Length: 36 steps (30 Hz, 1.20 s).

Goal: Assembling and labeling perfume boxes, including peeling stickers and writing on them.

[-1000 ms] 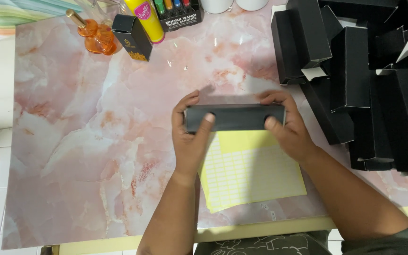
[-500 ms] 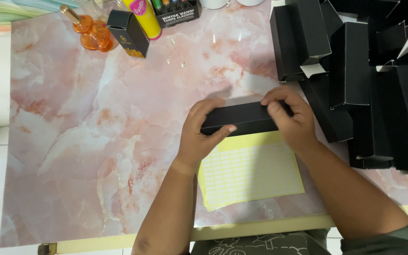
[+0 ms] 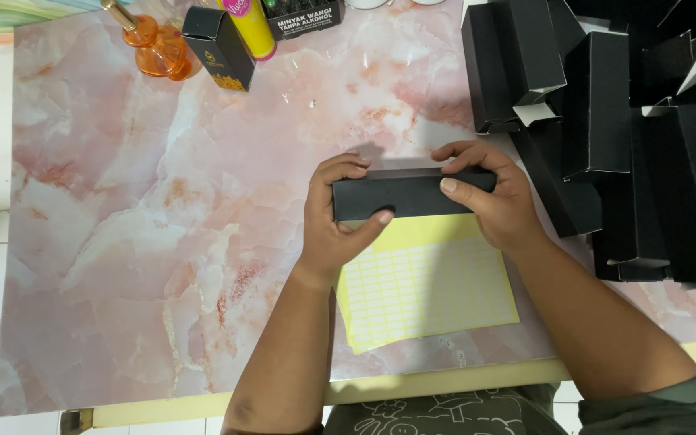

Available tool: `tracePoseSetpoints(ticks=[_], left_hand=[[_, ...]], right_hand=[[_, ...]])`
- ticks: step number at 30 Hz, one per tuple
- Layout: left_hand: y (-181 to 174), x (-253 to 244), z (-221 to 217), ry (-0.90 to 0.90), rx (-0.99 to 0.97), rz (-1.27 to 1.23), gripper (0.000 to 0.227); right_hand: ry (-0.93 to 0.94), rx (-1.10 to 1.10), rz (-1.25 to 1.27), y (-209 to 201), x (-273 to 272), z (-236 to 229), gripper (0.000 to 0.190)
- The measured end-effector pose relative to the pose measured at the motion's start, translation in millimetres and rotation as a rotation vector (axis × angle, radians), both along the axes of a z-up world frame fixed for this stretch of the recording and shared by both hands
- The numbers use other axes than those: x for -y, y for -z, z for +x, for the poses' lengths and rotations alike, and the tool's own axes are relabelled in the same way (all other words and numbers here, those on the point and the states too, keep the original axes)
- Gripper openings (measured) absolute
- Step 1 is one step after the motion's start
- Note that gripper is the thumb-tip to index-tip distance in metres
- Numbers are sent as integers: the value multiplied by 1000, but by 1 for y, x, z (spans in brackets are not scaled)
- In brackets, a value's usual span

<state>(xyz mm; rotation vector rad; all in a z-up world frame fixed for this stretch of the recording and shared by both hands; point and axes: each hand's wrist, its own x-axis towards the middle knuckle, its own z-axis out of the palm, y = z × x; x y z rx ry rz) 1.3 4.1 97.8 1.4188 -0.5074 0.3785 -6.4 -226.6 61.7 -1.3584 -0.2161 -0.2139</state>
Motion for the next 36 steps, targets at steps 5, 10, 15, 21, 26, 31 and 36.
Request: tracePoseSetpoints(ticks=[5,10,15,21,26,31,36], left_hand=[[15,0,3,-107,-270,-119,17],[12,9,-4,-64,-363,-180,39],[39,17,-8,225,-28,-348,106],[16,18,-15,31,-83,-173,109],[26,15,-14,96,-46,-179,122],[31,14,-8,105,84,-37,79],[27,11,-5,-48,271,160,66]], right_hand=[[-52,268,-279,-19,-8,-8,62],[179,365,-536,7,1,0,42],[21,110,61,23,-4,-1,37],[68,333,-504,-17,-7,-7,75],[105,296,-573,-5,-11,-14,65],[-20,185,-496,-12,-15,-13,63],[-94,651,-391,-2,-8,-3,98]])
